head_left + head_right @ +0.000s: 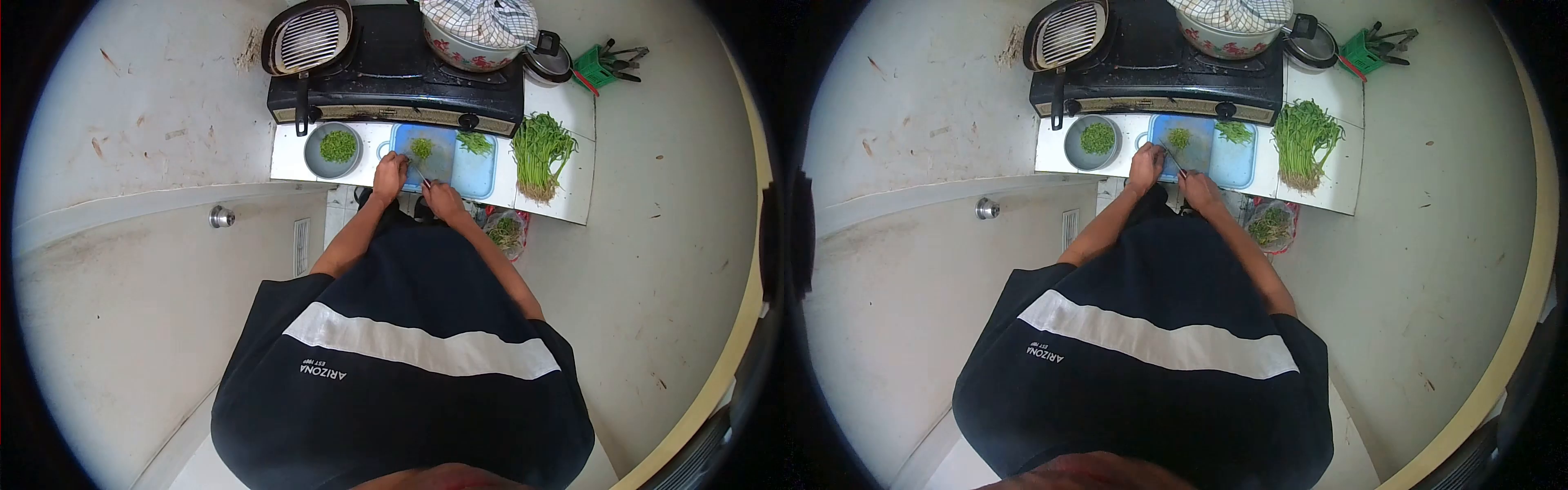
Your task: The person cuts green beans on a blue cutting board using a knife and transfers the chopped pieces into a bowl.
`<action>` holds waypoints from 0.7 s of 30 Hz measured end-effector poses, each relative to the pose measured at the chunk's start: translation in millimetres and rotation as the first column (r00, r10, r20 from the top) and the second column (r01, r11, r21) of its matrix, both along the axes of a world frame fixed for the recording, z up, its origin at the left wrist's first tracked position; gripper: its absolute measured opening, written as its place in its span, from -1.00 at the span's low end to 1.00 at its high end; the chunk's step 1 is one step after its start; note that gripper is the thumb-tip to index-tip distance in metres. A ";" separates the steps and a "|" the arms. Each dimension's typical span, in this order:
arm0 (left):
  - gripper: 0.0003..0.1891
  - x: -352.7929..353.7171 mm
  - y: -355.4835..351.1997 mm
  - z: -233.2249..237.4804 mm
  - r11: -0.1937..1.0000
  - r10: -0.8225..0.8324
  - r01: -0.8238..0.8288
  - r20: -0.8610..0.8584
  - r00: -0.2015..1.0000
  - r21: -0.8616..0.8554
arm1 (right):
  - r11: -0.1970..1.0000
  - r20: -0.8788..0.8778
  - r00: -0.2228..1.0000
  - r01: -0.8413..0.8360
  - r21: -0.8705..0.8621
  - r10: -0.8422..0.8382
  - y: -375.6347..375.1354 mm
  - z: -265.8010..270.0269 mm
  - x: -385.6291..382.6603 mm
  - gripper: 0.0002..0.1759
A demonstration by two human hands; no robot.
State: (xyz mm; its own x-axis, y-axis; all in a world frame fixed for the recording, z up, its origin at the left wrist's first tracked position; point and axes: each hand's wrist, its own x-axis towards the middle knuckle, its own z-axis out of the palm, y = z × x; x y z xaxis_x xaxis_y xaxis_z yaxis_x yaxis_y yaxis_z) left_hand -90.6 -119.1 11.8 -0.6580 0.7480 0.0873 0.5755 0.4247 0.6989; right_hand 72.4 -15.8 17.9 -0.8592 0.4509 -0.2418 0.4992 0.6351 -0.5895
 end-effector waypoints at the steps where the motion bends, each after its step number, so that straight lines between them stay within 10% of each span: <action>1: -0.88 0.4 -0.2 0.2 1.000 -0.002 0.002 0.000 1.000 0.001 | 1.000 0.000 1.000 0.002 0.001 -0.002 0.3 0.5 3.2 -0.45; 21: -0.90 0.1 -0.5 3.0 1.000 0.000 0.000 0.009 1.000 -0.002 | 0.998 0.085 0.996 0.007 -0.068 -0.001 4.3 21.3 8.6 -0.44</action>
State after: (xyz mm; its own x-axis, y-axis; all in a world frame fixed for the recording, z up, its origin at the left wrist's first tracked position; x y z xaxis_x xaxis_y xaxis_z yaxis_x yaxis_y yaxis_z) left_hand -90.5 -119.5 14.8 -0.6585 0.7482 0.0804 0.5695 0.4257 0.7032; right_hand 80.9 -11.5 39.2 -0.8325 0.4346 -0.3436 0.5516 0.5928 -0.5868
